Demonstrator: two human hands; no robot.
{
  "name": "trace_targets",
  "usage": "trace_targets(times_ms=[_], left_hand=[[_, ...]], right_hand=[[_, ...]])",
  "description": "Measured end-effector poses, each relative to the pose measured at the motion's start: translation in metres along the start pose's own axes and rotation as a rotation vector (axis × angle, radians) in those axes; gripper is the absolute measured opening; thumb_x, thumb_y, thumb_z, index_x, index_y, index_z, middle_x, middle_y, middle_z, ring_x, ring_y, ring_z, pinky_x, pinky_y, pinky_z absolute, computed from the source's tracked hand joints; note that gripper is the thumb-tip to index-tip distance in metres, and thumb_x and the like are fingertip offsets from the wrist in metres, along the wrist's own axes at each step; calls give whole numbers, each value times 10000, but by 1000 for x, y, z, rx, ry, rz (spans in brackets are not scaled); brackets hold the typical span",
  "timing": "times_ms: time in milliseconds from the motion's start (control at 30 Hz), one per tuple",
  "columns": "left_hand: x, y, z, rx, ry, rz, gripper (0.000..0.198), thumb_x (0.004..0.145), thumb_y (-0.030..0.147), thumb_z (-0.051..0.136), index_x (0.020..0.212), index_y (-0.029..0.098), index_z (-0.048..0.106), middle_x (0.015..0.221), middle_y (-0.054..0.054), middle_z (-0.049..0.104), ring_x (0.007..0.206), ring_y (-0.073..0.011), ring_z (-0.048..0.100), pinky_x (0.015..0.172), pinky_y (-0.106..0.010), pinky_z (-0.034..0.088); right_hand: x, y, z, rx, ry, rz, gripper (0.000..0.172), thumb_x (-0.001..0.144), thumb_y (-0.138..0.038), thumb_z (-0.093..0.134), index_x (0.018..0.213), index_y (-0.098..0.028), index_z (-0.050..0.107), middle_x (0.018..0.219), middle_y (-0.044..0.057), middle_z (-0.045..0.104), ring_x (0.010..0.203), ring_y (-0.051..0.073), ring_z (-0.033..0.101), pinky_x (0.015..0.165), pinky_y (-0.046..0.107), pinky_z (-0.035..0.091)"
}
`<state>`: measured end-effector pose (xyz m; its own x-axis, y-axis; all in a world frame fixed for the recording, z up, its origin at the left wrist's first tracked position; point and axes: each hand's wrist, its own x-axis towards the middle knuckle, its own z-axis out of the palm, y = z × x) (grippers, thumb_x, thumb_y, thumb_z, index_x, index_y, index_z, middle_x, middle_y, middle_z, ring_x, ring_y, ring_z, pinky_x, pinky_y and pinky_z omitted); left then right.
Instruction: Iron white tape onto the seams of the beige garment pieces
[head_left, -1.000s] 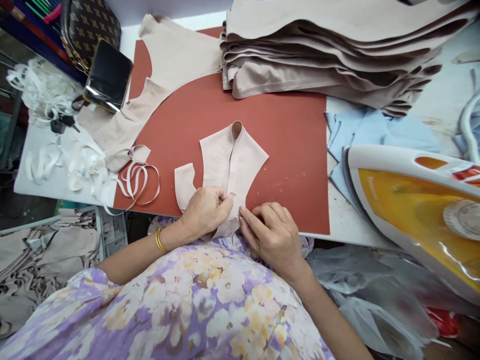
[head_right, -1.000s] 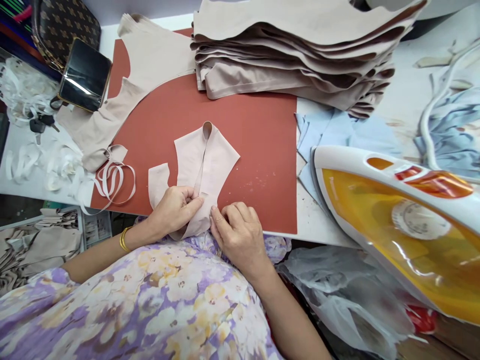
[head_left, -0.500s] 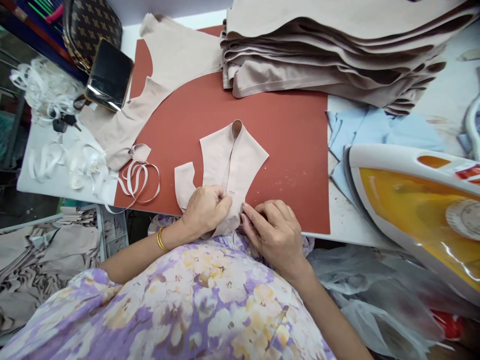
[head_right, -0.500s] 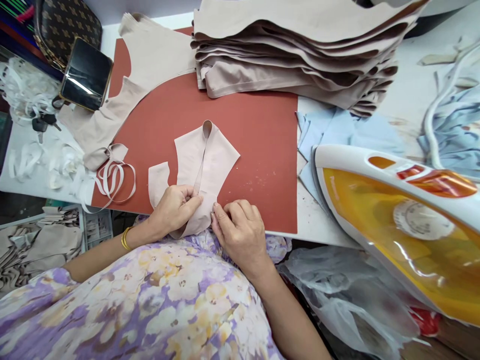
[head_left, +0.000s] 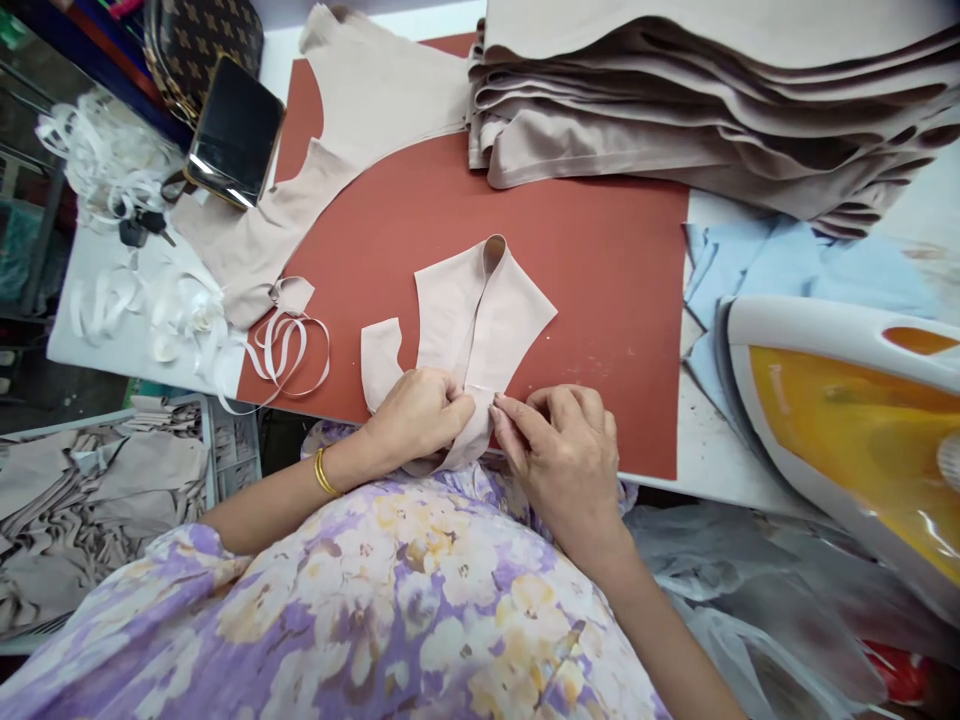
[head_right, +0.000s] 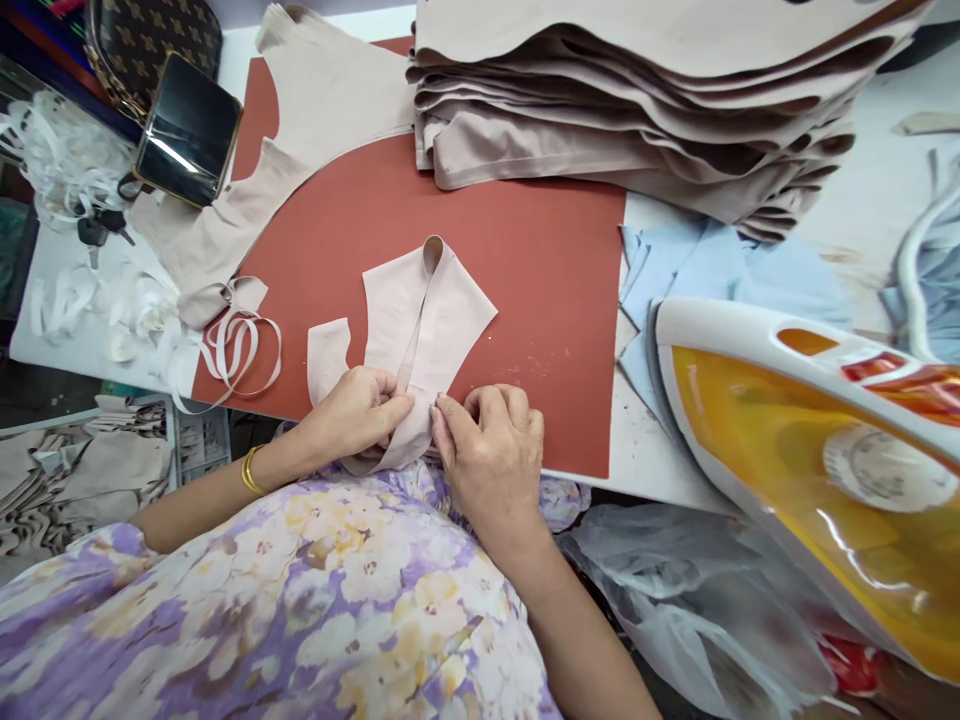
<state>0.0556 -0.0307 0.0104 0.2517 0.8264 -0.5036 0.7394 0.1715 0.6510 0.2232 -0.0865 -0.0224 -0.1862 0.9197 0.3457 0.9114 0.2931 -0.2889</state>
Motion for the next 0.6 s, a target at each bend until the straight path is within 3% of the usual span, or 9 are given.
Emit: trace_targets(times_ms=[133,600], left_hand=[[1,4,-4,49,-54,-17,312,827,246,490,526,164,506,465,-6,528,465,-102,465,476,-217,314],[1,4,-5,41,-54,-37,335,862,255,481,543,160,516,464,-1,528,466,-100,469,480,-211,321]], right_hand=[[5,-3,3,-21,21,34,116,881,-310,663,826,-221,713,792,40,609,891,210,452,701,332,275],[11,-6,7,-27,41,67,129,870,-304,682,775,-218,672,765,2,633,971,216,496,797,372,228]])
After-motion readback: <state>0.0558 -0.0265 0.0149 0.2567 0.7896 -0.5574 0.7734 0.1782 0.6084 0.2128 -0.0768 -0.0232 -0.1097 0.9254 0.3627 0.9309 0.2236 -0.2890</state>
